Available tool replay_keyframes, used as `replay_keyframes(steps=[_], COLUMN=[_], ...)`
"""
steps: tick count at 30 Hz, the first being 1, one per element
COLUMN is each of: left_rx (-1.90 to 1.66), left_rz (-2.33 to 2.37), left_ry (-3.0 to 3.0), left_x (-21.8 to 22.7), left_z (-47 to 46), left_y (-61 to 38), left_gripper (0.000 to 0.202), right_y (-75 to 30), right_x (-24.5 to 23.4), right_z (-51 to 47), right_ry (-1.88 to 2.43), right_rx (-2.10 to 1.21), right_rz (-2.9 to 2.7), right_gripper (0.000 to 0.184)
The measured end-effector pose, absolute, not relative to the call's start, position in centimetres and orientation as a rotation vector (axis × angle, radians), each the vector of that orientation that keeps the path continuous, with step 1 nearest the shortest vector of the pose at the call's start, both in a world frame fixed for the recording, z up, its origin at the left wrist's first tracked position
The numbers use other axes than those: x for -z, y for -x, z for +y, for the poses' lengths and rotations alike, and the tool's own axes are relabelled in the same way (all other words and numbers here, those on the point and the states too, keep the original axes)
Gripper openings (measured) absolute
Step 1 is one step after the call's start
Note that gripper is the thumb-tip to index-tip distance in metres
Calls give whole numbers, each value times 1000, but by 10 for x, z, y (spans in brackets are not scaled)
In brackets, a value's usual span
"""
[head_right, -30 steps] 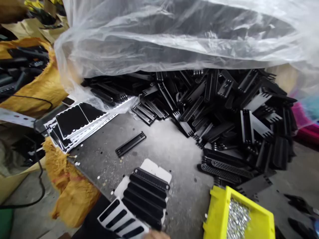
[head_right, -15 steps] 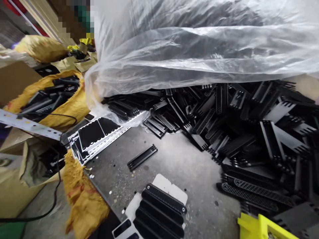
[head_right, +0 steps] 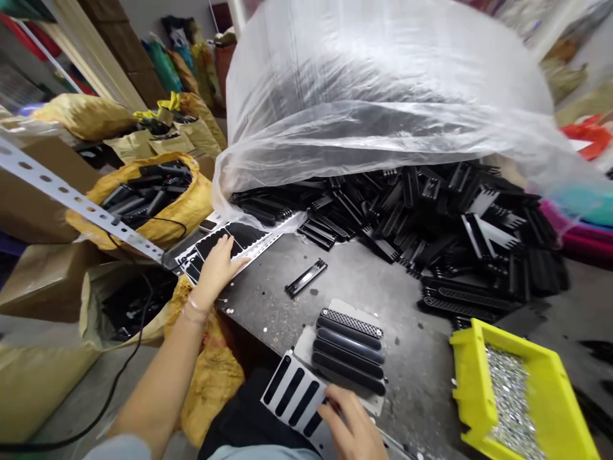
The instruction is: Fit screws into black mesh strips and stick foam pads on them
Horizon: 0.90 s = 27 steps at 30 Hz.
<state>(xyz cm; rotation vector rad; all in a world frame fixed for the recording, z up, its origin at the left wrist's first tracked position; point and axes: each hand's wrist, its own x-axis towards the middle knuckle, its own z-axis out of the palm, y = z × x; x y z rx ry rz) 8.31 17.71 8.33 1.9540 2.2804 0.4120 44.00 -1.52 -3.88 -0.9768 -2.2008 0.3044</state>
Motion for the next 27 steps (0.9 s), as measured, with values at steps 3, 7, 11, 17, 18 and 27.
replay_keyframes(steps=[3,7,11,17,18,27], left_rx=[-347,-218,-146,-222,-239,-588], left_rz=[2347,2408,2474,2455,2450,2333], left_ry=[-1955,-1932,-1884,-1979,-2005,-2291], left_x=[-69,-61,-65,-64,-64,-71], left_z=[206,215,222,209,205,144], left_y=[-65,-55,-55,-56,-56,-77], left_gripper=[32,30,30,39,39,31], right_y=[-439,-431,-425,-429,-429,-406], right_x=[36,39,44,45,44,3], right_z=[-10,-11,-16,-14,-12,4], right_ry=[886,929,959,937,927,827], right_rx=[-287,-357,-410,-430,-463,-722], right_rz=[-2283,-2142,-2132,-2208,-2206,-1973], right_gripper=[31,33,34,34,35,43])
